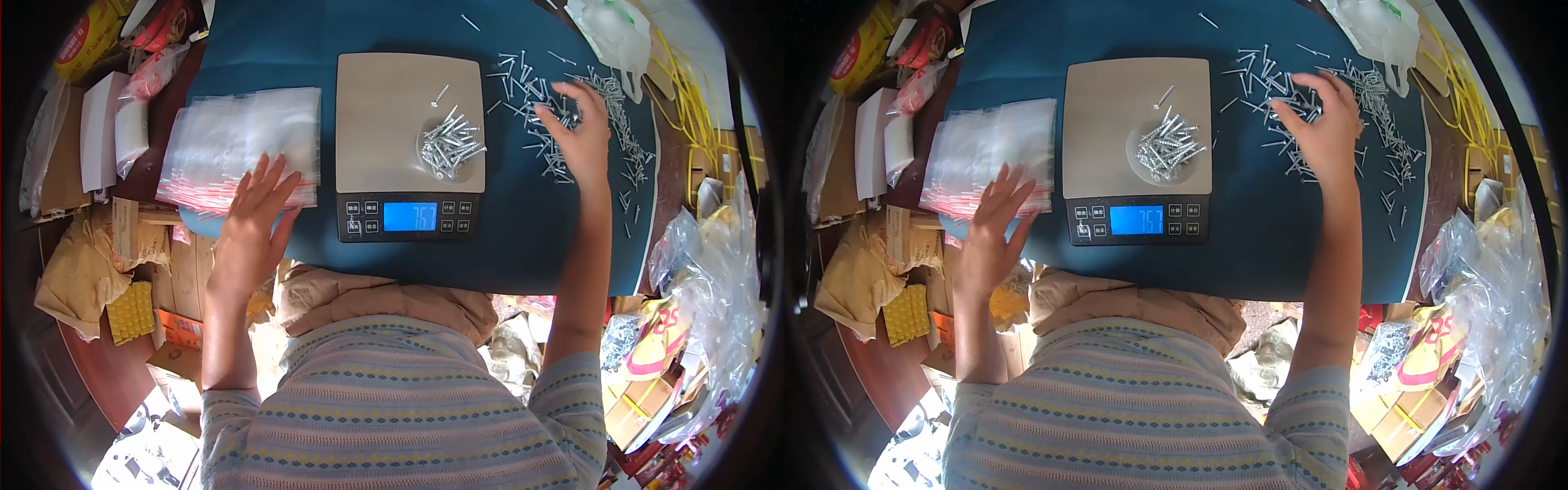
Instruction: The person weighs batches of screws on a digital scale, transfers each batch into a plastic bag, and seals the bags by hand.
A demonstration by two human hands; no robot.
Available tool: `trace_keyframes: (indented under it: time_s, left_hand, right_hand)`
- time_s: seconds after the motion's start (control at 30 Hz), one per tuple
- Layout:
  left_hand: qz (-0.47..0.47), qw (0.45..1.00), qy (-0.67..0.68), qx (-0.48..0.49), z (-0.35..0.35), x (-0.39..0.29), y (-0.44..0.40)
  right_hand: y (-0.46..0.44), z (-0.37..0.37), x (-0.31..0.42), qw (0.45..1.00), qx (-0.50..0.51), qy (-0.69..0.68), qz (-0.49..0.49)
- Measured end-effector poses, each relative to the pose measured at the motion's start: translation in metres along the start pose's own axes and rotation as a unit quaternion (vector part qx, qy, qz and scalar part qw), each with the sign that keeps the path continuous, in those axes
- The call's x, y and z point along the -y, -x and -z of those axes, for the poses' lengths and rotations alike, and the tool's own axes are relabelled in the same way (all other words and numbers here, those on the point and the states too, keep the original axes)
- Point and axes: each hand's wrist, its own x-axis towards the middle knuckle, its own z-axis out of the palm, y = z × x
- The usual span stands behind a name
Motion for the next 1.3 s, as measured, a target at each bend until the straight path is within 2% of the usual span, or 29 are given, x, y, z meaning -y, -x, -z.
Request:
trace_keyframes:
  time_s: [0.03,0.13,0.23,0.33,0.43,0.53,0.57,0.67,0.77,0.8,0.93,1.0,1.1,1.2,1.3]
  left_hand:
    - [-0.004,1.000,-0.022,0.012,-0.004,0.002,0.000]
    - [-0.007,1.000,-0.024,0.003,-0.010,0.007,-0.003]
    - [0.010,1.000,0.012,-0.016,-0.009,0.007,-0.003]
    - [0.006,0.998,0.020,-0.056,-0.009,0.006,-0.004]
    - [0.032,0.994,0.056,-0.090,-0.012,0.009,-0.003]
    - [0.044,0.987,0.053,-0.148,-0.018,0.013,-0.003]
    - [0.059,0.986,0.050,-0.149,-0.019,0.013,-0.004]
    - [0.089,0.984,0.049,-0.150,-0.016,0.013,-0.007]
    - [0.083,0.983,0.064,-0.153,-0.014,0.015,-0.007]
    - [0.076,0.982,0.069,-0.161,-0.014,0.014,-0.008]
    - [0.043,0.976,0.068,-0.200,-0.003,-0.004,-0.012]
    - [0.018,0.980,0.083,-0.181,0.009,-0.017,-0.010]
    - [-0.038,0.976,0.175,-0.125,0.008,-0.038,-0.001]
    - [-0.124,0.952,0.279,-0.019,0.006,-0.069,0.000]
    - [-0.181,0.918,0.352,0.027,0.008,-0.089,0.000]
  right_hand:
    - [-0.004,0.001,0.009,0.999,0.024,-0.046,-0.007]
    - [-0.016,-0.015,0.027,0.974,0.109,-0.177,0.091]
    - [-0.021,-0.028,0.057,0.955,0.183,-0.145,0.182]
    - [-0.019,-0.048,0.063,0.950,0.196,-0.141,0.198]
    - [-0.021,-0.038,0.063,0.960,0.129,-0.115,0.219]
    - [-0.014,-0.019,0.054,0.964,0.143,-0.221,0.047]
    - [-0.011,-0.015,0.050,0.960,0.114,-0.254,0.037]
    - [0.005,-0.002,0.041,0.925,0.122,-0.348,-0.092]
    - [0.013,0.018,0.056,0.915,0.179,-0.356,-0.069]
    - [0.017,0.018,0.067,0.905,0.174,-0.386,-0.039]
    - [0.019,0.023,0.103,0.928,0.149,-0.338,0.051]
    - [0.024,0.028,0.112,0.937,0.139,-0.311,0.080]
    - [0.041,0.038,0.140,0.906,0.191,-0.360,0.112]
    - [0.056,0.038,0.153,0.891,0.185,-0.337,0.241]
    - [0.070,0.040,0.151,0.874,0.188,-0.378,0.242]
